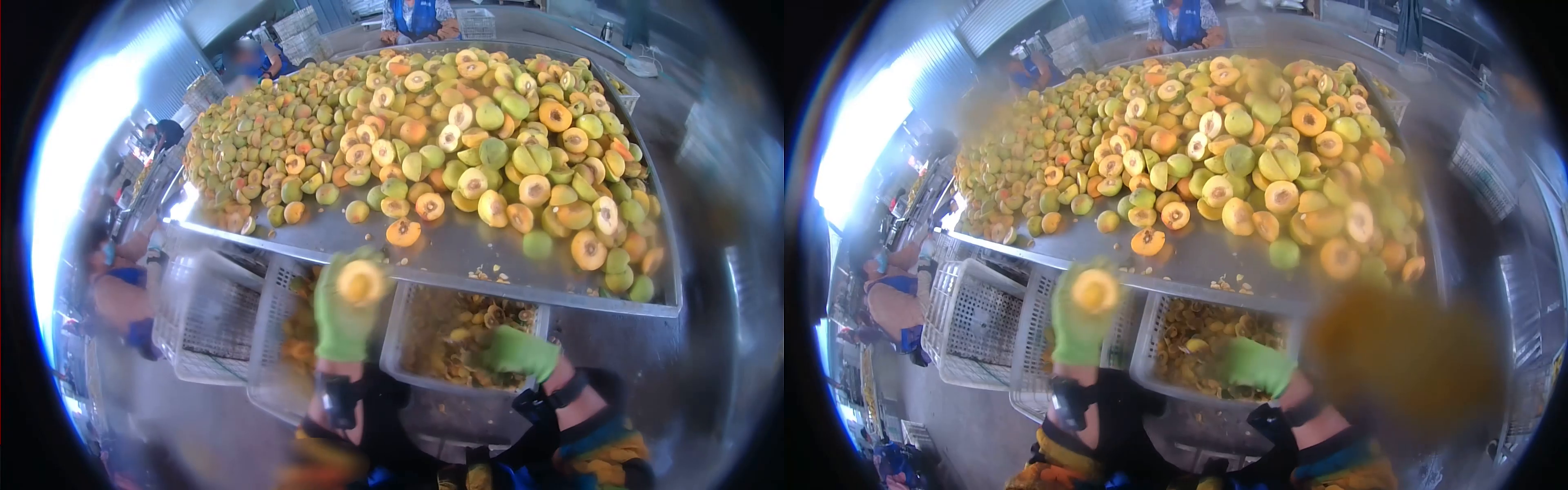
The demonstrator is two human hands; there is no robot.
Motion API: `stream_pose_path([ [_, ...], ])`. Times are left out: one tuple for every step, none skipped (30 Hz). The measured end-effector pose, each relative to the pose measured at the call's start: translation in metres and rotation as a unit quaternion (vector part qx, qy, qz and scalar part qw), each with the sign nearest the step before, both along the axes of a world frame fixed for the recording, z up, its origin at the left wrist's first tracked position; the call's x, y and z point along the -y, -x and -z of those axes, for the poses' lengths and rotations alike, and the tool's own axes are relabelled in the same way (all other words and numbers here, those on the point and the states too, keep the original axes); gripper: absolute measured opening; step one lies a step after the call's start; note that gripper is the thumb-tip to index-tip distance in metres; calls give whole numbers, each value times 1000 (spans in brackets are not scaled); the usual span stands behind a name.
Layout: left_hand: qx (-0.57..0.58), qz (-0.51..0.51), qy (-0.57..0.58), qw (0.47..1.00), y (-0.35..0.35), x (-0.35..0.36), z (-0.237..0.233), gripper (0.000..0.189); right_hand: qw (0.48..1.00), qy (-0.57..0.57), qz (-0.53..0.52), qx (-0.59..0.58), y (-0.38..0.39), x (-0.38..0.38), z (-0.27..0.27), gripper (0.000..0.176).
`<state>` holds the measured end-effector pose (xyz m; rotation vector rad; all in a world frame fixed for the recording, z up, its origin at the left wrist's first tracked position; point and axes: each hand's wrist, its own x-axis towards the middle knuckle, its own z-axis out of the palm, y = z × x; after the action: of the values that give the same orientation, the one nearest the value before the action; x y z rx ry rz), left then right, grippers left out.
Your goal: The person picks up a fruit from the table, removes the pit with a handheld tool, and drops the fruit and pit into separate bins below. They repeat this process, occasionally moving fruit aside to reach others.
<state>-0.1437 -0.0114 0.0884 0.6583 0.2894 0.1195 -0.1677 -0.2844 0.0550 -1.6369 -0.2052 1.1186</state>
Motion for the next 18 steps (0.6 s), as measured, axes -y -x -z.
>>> stream_pose_path([
  [7, -57, -82, 995, 7, -27, 8, 34, 946, 121, -27, 300, 8, 1, 45, 25],
  [13, -114, -164, 980, 14, -60, 15, 35, 791, 231, -47, 565, 15, 5, 86, 22],
  [-17, -124, -488, 864, 24, -98, 14, 40, 791, 228, -40, 567, 18, 6, 87, 22],
  [-46, -123, -753, 645, 28, -115, 6, 45, 796, 220, -20, 563, 21, 7, 85, 21],
  [-46, -124, -755, 643, 25, -119, 12, 45, 802, 214, -4, 558, 24, 8, 84, 19],
  [-84, -187, -862, 464, 19, -116, 12, 49, 802, 212, -2, 558, 28, 10, 85, 19],
  [-114, -243, -927, 263, 9, -114, 12, 54, 797, 279, -30, 535, 29, 11, 87, 16],
  [-75, -212, -919, 323, -10, -113, 26, 62, 787, 344, -57, 509, 26, 10, 87, 14],
  [-43, -191, -906, 376, -27, -86, 26, 58, 786, 344, -56, 511, 23, 10, 83, 14],
  [-29, -110, -904, 413, -50, -70, 32, 56, 790, 289, -14, 540, 23, 12, 77, 16],
  [-14, -26, -894, 448, -74, -56, 42, 53, 791, 233, 27, 565, 23, 13, 74, 18],
  [-63, 44, -876, 477, -96, -33, 47, 48, 791, 238, 27, 563, 24, 16, 77, 18],
  [-107, 114, -851, 501, -115, -11, 48, 42, 803, 312, -36, 507, 25, 18, 82, 18],
  [-98, 117, -851, 503, -123, 5, 43, 42, 804, 383, -96, 444, 24, 19, 86, 19],
  [-88, 135, -806, 570, -122, 21, 28, 38, 822, 333, -49, 460, 24, 18, 91, 19],
  [-84, 152, -753, 635, -120, 29, 24, 35, 821, 336, -54, 458, 22, 19, 83, 19],
  [-77, 149, -735, 657, -123, 33, 30, 29, 825, 282, -1, 489, 20, 19, 69, 19],
  [-80, 156, -734, 656, -119, 35, 36, 29, 827, 225, 56, 512, 20, 18, 60, 19],
])
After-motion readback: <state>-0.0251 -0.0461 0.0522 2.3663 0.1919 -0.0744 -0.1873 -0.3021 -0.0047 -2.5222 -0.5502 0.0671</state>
